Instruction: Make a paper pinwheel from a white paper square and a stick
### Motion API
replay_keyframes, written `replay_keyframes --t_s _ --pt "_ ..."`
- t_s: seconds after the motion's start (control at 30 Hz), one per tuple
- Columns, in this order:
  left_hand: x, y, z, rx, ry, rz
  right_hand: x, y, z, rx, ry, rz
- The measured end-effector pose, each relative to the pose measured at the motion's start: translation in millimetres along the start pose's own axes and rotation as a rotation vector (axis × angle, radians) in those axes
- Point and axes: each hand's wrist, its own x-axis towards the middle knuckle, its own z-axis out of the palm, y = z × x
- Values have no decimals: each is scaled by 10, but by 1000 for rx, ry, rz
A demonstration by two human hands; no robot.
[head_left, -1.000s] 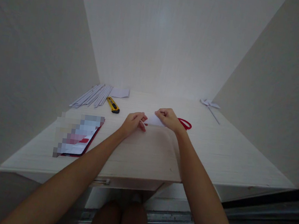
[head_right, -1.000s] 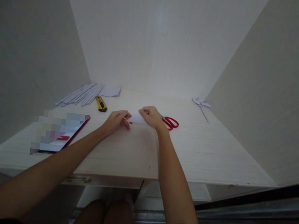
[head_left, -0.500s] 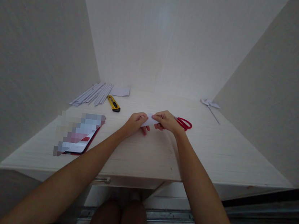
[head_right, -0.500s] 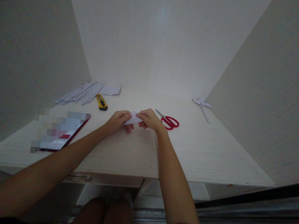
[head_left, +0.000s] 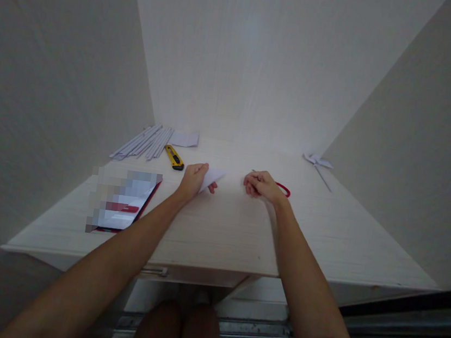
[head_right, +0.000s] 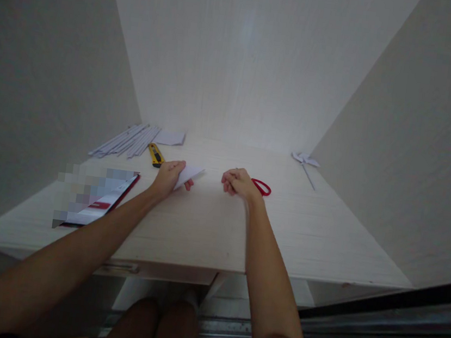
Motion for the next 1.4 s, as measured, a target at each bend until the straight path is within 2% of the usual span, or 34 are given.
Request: replay_keyframes --t_s 0.03,0.1,0.17,0.27,0.33,0.4,0.5,0.57,0.67,0.8,0.83,0.87,0.93,1.0,1.1,1.2,1.3,1.4 --pt "-4 9 5 20 -33 9 0 -23 4 30 63 -11" --pt "-29 51 31 78 -106 18 13 -91 60 38 96 -42" --pt "-58 97 61 113 -134 26 42 -151 153 -82 66 -93" --pt "-78 115 83 117 -173 32 96 -171 280 -302 86 -263" --pt "-74 87 80 128 -202 42 121 -150 331 -349 80 -309" --pt "-65 48 70 180 -207 48 129 -130 358 -335 16 -268" --pt "-52 7 56 299 -148 52 116 -128 355 -294 -60 -167" --pt "-44 -3 50 348 -123 39 105 -134 329 -298 -72 -125" --pt "-37 -11 47 452 -96 40 102 -121 285 -434 -63 -71" --pt "-36 -36 55 807 68 251 103 -66 297 -750 27 -36" --pt "-35 -46 58 889 65 328 97 -51 314 -834 42 -29" --pt "-32 -57 62 953 18 407 87 -38 334 -913 51 -18" --pt "-17 -82 68 1020 -157 541 61 -16 369 -1025 70 13" --pt "3 -108 71 1040 -298 604 32 -3 391 -1049 101 42" --pt "24 -136 72 1046 -307 592 -2 -12 409 -1017 169 17" --pt "13 -145 71 1057 -288 572 -40 -52 449 -992 200 -122" --pt "-18 -145 63 1069 -289 540 -128 -84 513 -955 97 -217" --pt "-53 -152 49 1067 -300 493 -260 -71 568 -951 45 -228"
